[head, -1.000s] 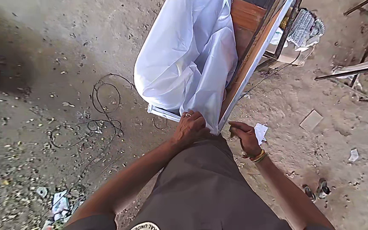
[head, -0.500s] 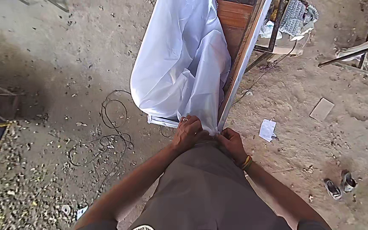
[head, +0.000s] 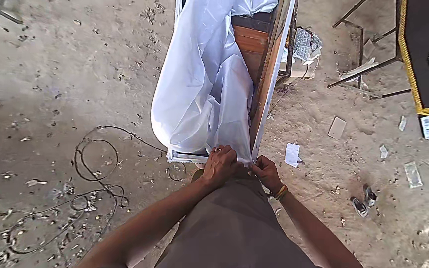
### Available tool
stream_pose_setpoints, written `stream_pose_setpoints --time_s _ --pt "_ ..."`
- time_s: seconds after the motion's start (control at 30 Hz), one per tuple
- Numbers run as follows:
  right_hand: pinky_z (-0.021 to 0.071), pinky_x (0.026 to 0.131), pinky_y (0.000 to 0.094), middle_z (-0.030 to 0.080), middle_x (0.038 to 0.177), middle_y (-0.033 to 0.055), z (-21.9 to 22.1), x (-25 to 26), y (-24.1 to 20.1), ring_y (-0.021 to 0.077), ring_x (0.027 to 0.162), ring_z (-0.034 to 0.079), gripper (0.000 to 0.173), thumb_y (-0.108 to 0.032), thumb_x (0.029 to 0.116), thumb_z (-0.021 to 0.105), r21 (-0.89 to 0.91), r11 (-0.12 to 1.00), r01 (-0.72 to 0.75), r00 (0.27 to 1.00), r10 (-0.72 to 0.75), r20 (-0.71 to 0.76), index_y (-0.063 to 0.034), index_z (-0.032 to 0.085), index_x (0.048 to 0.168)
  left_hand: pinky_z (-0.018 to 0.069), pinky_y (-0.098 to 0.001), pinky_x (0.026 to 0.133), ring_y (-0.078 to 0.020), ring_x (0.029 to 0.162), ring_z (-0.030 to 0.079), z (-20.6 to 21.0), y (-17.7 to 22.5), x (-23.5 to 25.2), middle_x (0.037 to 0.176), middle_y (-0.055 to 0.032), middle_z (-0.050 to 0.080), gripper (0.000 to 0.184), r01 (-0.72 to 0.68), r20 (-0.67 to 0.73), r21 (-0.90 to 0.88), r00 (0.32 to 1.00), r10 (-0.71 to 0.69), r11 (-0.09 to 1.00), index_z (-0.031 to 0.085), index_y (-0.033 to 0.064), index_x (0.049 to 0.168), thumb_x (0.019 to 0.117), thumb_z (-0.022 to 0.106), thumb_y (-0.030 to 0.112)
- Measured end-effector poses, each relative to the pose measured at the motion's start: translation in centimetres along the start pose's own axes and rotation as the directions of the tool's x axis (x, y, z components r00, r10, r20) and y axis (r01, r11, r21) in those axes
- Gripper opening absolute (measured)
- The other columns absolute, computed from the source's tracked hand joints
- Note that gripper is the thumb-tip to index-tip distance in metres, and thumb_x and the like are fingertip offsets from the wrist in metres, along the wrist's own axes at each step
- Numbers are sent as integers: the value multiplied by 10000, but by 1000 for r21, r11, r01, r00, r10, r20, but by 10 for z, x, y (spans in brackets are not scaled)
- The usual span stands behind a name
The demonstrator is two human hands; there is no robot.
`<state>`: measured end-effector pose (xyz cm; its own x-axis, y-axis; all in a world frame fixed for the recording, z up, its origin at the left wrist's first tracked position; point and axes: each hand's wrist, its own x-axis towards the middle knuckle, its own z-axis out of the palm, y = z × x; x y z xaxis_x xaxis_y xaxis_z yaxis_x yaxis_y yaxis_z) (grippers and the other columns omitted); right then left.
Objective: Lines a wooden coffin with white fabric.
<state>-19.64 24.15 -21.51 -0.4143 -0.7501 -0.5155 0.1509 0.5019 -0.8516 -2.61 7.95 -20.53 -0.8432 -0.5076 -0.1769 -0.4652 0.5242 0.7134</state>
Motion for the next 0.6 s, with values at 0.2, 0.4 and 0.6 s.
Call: stream_pose_setpoints --time_s 0.2,0.4,0.6 --pt "607 598 324 660 655 -1 1 1 2 138 589 684 191 -118 891 735 45 999 26 999 -27 23 -68 561 833 510 -503 856 -289 966 663 1 1 2 980 -77 685 266 -84 20 9 996 84 996 693 149 1023 1004 594 396" --pt "614 605 345 647 658 5 0 0 4 155 591 680 207 -108 885 753 119 993 -13 1000 12 8 -68 556 839 517 -500 793 -297 936 652 10 -2 5 1011 -70 684 278 -263 25 46 965 262 964 741 304 1174 1023 528 210" --pt "614 593 341 652 663 6 2 -2 7 153 583 677 186 -92 881 748 160 987 6 1000 -4 -9 -65 566 860 511 -507 801 -316 953 642 3 2 11 1040 -88 672 337 -295 167 62 945 282 953 714 295 1241 1023 502 151"
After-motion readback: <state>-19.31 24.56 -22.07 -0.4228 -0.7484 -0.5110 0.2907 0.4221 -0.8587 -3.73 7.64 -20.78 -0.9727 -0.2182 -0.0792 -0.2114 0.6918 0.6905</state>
